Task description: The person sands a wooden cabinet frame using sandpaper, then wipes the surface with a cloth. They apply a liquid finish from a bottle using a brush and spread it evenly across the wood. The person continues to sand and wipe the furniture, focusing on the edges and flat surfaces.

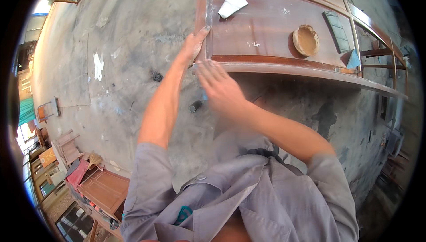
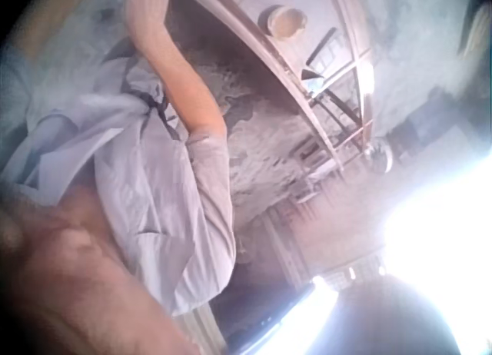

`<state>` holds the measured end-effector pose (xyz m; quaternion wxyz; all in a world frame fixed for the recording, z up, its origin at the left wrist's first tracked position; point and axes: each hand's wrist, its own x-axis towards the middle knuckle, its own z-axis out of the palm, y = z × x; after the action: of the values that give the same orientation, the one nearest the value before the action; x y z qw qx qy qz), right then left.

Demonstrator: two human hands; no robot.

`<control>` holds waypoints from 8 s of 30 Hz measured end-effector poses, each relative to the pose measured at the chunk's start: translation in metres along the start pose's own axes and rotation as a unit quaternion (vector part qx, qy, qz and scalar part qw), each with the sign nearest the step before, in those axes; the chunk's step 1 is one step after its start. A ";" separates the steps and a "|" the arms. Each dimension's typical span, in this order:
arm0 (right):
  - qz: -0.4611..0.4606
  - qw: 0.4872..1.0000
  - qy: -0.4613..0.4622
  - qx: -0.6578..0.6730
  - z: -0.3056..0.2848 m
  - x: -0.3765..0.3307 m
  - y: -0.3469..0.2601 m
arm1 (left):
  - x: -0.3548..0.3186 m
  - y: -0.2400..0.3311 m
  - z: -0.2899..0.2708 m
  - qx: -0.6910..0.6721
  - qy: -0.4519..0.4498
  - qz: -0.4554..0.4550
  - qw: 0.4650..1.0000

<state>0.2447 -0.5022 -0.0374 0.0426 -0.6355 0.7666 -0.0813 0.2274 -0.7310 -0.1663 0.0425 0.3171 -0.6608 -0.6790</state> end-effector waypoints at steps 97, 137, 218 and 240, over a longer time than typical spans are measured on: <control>-0.091 0.924 -0.030 0.370 -0.032 0.014 0.097 | -0.025 0.029 0.004 -0.054 0.029 -0.061 0.996; 0.019 0.936 0.020 0.350 -0.050 -0.065 0.143 | -0.033 0.036 0.006 -0.020 0.077 -0.047 0.996; 0.187 0.965 0.140 0.121 -0.036 -0.158 0.106 | -0.031 0.041 0.001 0.056 0.078 -0.026 0.995; 0.273 0.928 0.241 0.082 0.003 -0.086 0.018 | -0.034 0.047 0.012 0.020 0.072 -0.049 0.996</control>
<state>0.2440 -0.4147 -0.0465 -0.0708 -0.3571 0.8882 -0.2803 0.2316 -0.7100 -0.1113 0.0505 0.3976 -0.6535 -0.6421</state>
